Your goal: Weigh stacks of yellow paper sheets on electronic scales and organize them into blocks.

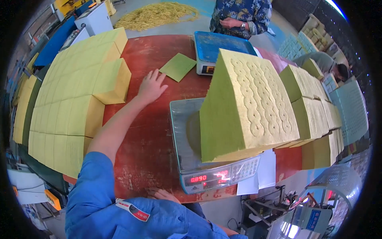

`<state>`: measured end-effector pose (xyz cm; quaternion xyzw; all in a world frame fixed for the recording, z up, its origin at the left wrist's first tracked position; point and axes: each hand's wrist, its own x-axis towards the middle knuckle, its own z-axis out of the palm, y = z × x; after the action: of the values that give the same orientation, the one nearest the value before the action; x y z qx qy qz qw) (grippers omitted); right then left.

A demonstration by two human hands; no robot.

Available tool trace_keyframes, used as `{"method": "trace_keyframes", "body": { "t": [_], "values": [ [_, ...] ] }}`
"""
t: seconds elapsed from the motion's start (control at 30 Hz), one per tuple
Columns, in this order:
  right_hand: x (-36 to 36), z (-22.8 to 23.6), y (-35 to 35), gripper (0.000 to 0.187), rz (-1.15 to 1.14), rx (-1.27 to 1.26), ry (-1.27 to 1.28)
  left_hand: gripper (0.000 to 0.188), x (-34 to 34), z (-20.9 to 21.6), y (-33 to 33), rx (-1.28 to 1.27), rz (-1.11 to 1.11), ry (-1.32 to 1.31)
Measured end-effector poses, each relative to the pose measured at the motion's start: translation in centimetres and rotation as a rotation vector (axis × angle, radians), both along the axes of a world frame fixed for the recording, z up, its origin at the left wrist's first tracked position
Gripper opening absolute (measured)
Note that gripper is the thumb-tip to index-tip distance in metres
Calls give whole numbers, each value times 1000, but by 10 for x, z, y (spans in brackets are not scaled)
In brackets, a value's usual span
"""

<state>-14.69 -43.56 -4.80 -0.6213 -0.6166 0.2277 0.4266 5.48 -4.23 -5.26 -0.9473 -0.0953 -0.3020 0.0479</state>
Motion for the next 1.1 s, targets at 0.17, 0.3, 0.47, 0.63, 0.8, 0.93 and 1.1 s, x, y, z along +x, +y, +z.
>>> {"method": "trace_keyframes", "body": {
  "t": [0.17,0.3,0.47,0.63,0.8,0.93,1.1],
  "values": [
    [-7,0,4,41,158,7,-21,61,35,-16,-27,-155,94,198],
    [-11,-10,-4,40,197,11,-45,62,54,-8,-38,-255,132,190],
    [-7,-16,-2,40,91,20,-95,54,14,51,-41,-466,-33,170],
    [0,-17,6,37,3,22,-88,29,-58,106,32,-282,-56,69],
    [0,0,12,38,53,35,-62,16,-60,90,36,-241,29,111],
    [-10,-21,-4,37,61,-12,-46,6,13,34,-6,-29,-228,111],
    [-4,-47,-2,36,-97,-221,224,7,92,-8,16,145,-178,182]
  ]
}}
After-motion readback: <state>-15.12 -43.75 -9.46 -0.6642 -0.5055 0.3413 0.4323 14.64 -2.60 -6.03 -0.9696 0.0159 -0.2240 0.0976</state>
